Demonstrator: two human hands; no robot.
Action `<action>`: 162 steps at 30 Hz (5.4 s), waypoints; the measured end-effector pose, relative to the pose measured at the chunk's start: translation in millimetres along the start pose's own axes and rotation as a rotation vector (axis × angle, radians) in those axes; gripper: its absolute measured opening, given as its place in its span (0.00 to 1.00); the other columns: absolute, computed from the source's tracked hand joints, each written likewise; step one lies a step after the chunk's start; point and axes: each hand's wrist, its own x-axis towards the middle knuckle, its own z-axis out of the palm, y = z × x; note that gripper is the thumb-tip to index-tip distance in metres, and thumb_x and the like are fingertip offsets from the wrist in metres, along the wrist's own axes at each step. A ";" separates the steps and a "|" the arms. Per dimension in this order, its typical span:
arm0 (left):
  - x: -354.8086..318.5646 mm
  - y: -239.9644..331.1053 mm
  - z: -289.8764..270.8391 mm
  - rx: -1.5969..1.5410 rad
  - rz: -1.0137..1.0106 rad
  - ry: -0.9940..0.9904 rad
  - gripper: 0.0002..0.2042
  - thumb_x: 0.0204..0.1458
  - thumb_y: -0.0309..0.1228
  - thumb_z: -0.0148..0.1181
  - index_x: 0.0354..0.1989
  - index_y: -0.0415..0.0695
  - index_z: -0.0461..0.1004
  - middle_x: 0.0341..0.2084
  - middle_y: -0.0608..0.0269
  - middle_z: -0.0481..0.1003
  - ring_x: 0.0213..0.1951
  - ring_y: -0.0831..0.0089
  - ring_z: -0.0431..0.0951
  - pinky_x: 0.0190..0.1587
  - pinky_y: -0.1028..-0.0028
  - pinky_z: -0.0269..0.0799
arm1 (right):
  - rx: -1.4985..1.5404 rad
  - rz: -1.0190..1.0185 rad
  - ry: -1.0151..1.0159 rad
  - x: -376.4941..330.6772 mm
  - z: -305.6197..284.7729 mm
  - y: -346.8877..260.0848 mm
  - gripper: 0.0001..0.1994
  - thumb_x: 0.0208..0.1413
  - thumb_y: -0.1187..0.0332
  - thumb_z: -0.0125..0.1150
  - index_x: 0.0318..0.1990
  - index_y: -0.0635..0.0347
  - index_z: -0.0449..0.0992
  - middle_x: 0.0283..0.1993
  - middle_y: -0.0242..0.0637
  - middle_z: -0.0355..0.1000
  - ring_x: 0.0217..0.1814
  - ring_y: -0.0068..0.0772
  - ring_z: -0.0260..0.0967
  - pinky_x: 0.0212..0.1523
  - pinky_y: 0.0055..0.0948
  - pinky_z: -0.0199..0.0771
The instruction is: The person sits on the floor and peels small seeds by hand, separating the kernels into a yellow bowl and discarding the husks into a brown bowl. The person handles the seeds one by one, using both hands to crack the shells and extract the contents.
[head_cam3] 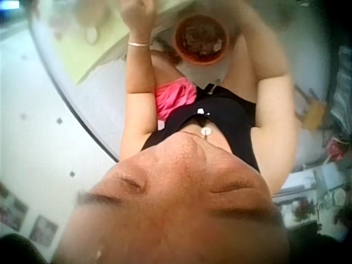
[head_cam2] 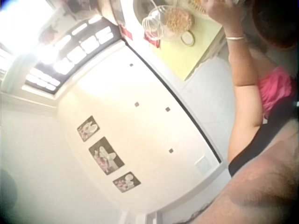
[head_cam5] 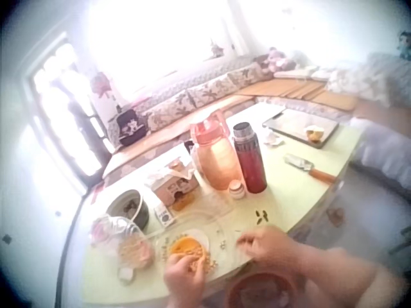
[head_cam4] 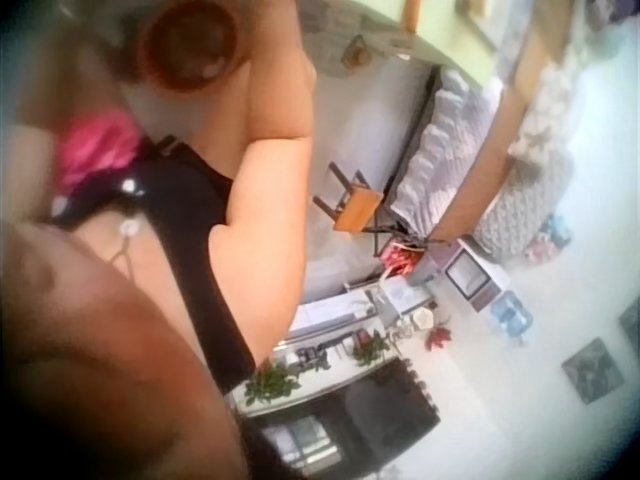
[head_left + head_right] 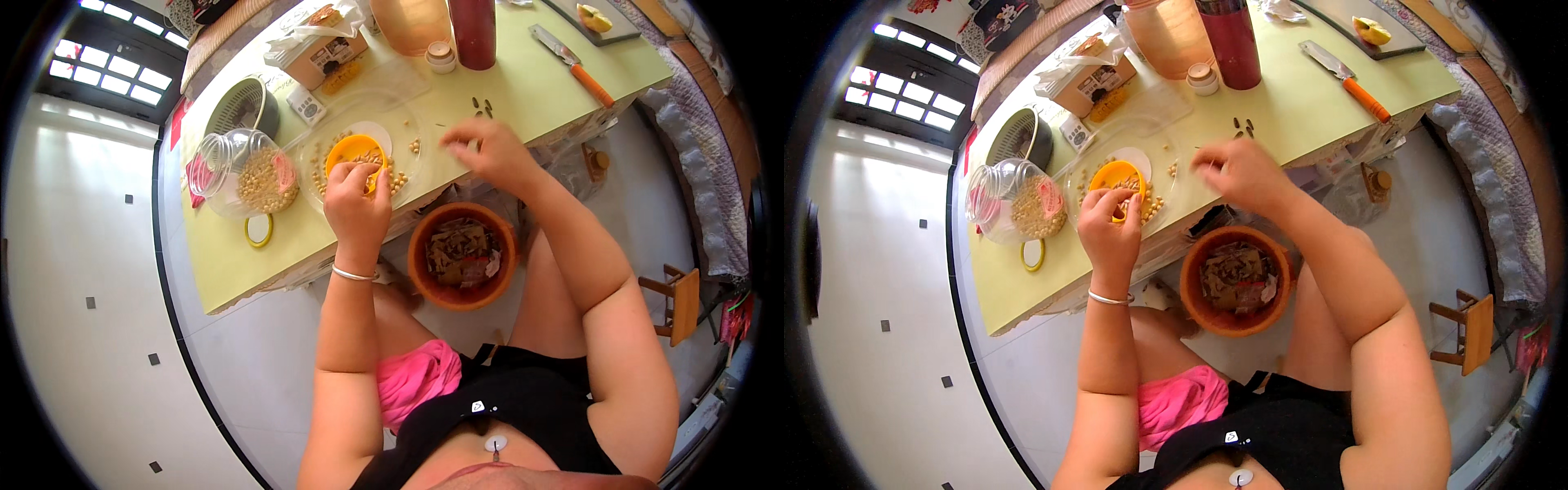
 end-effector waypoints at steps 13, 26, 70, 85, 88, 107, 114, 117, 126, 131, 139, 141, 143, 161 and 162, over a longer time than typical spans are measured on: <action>-2.3 6.9 10.7 -0.119 0.116 0.002 0.04 0.46 0.22 0.69 0.31 0.38 0.81 0.28 0.58 0.76 0.24 0.73 0.74 0.29 0.75 0.72 | -0.122 0.056 0.013 18.4 -0.2 50.8 0.20 0.49 0.80 0.51 0.51 0.69 0.76 0.57 0.53 0.72 0.62 0.50 0.67 0.63 0.37 0.66; -2.3 11.2 11.7 -0.134 0.160 -0.008 0.03 0.47 0.22 0.68 0.30 0.39 0.81 0.27 0.59 0.76 0.25 0.72 0.76 0.30 0.75 0.73 | -0.329 -0.002 0.127 16.3 -2.7 44.1 0.14 0.47 0.67 0.69 0.43 0.58 0.83 0.40 0.43 0.73 0.49 0.45 0.70 0.50 0.39 0.71; 12.4 57.2 108.7 0.220 0.482 -0.207 0.05 0.45 0.26 0.57 0.31 0.42 0.75 0.24 0.58 0.70 0.32 0.58 0.72 0.36 0.63 0.69 | 1.519 0.319 -0.120 49.5 -21.0 72.3 0.10 0.59 0.68 0.56 0.44 0.66 0.72 0.39 0.41 0.71 0.36 0.28 0.64 0.31 0.21 0.68; 20.9 39.2 47.4 -0.376 0.069 0.074 0.03 0.49 0.20 0.66 0.32 0.38 0.79 0.26 0.59 0.79 0.27 0.73 0.77 0.34 0.75 0.73 | 0.973 0.394 -0.155 19.2 9.4 27.7 0.06 0.58 0.71 0.61 0.39 0.63 0.78 0.28 0.27 0.69 0.22 0.13 0.56 0.19 0.14 0.53; 18.9 38.6 45.5 -0.331 0.121 0.077 0.03 0.48 0.20 0.67 0.32 0.38 0.80 0.25 0.59 0.79 0.27 0.71 0.77 0.33 0.75 0.73 | 0.936 0.341 -0.074 13.5 19.0 19.0 0.07 0.55 0.69 0.66 0.36 0.62 0.79 0.25 0.24 0.67 0.22 0.12 0.57 0.20 0.15 0.52; 4.7 41.0 50.6 0.039 0.251 0.011 0.08 0.45 0.21 0.68 0.35 0.41 0.83 0.25 0.54 0.79 0.26 0.60 0.79 0.31 0.68 0.74 | 0.474 0.223 0.120 8.5 36.4 9.9 0.08 0.50 0.71 0.65 0.30 0.68 0.78 0.27 0.33 0.76 0.30 0.19 0.70 0.32 0.22 0.72; 6.9 45.0 44.8 -0.064 0.203 -0.006 0.08 0.45 0.22 0.68 0.35 0.41 0.83 0.24 0.54 0.79 0.26 0.59 0.79 0.30 0.67 0.74 | 0.573 0.166 0.063 8.5 32.2 18.3 0.09 0.52 0.68 0.66 0.31 0.67 0.78 0.28 0.29 0.75 0.30 0.15 0.67 0.30 0.20 0.69; 2.7 43.4 45.3 -0.020 0.228 -0.028 0.08 0.45 0.21 0.68 0.35 0.41 0.83 0.24 0.53 0.79 0.26 0.59 0.79 0.30 0.68 0.74 | 0.509 0.179 0.010 7.6 33.2 22.6 0.10 0.53 0.67 0.67 0.31 0.67 0.78 0.28 0.29 0.75 0.30 0.15 0.68 0.30 0.20 0.69; 3.8 43.3 36.6 -0.257 0.055 -0.007 0.08 0.43 0.20 0.70 0.34 0.39 0.84 0.23 0.55 0.79 0.24 0.67 0.79 0.29 0.72 0.73 | 0.536 0.167 0.057 9.6 38.7 15.9 0.07 0.48 0.71 0.64 0.28 0.68 0.77 0.26 0.34 0.75 0.28 0.19 0.69 0.29 0.23 0.71; 4.6 39.1 33.2 -0.274 0.082 -0.001 0.07 0.43 0.20 0.69 0.33 0.38 0.83 0.21 0.55 0.78 0.23 0.67 0.78 0.28 0.72 0.72 | 0.494 0.159 0.054 8.8 41.1 9.8 0.07 0.48 0.71 0.64 0.27 0.67 0.76 0.26 0.33 0.74 0.29 0.17 0.68 0.30 0.21 0.70; 2.7 33.0 24.8 -0.989 -0.480 -0.213 0.10 0.47 0.16 0.68 0.39 0.32 0.81 0.27 0.57 0.81 0.28 0.75 0.80 0.34 0.78 0.77 | 0.694 0.269 -0.008 1.6 34.4 4.6 0.05 0.48 0.72 0.62 0.28 0.64 0.74 0.26 0.28 0.70 0.29 0.15 0.63 0.30 0.20 0.65; 3.2 31.4 22.8 -1.072 -0.528 -0.251 0.10 0.48 0.16 0.67 0.39 0.32 0.80 0.28 0.56 0.81 0.28 0.74 0.80 0.34 0.77 0.78 | 0.618 0.210 0.025 -1.1 36.4 5.8 0.05 0.48 0.72 0.62 0.28 0.64 0.74 0.26 0.27 0.70 0.30 0.15 0.63 0.31 0.21 0.65; 2.8 28.1 21.8 -1.146 -0.573 -0.271 0.09 0.48 0.16 0.66 0.39 0.32 0.80 0.28 0.57 0.81 0.28 0.74 0.80 0.34 0.78 0.77 | 0.526 0.162 0.070 -4.9 36.9 -5.9 0.06 0.49 0.71 0.62 0.28 0.65 0.74 0.26 0.28 0.69 0.30 0.16 0.63 0.31 0.22 0.65; -3.4 47.2 17.2 -0.239 0.283 -0.056 0.06 0.46 0.19 0.63 0.33 0.40 0.81 0.20 0.54 0.76 0.23 0.58 0.76 0.26 0.66 0.72 | 0.590 0.195 -0.112 -6.8 29.6 7.1 0.04 0.50 0.73 0.59 0.30 0.65 0.75 0.27 0.28 0.71 0.31 0.17 0.64 0.33 0.21 0.66; -4.3 48.4 17.6 -0.248 0.281 -0.050 0.06 0.46 0.19 0.63 0.33 0.40 0.81 0.20 0.54 0.76 0.22 0.58 0.76 0.26 0.66 0.71 | 0.602 0.181 -0.137 -7.4 27.7 7.9 0.04 0.50 0.73 0.59 0.30 0.65 0.75 0.27 0.27 0.71 0.31 0.16 0.64 0.33 0.21 0.66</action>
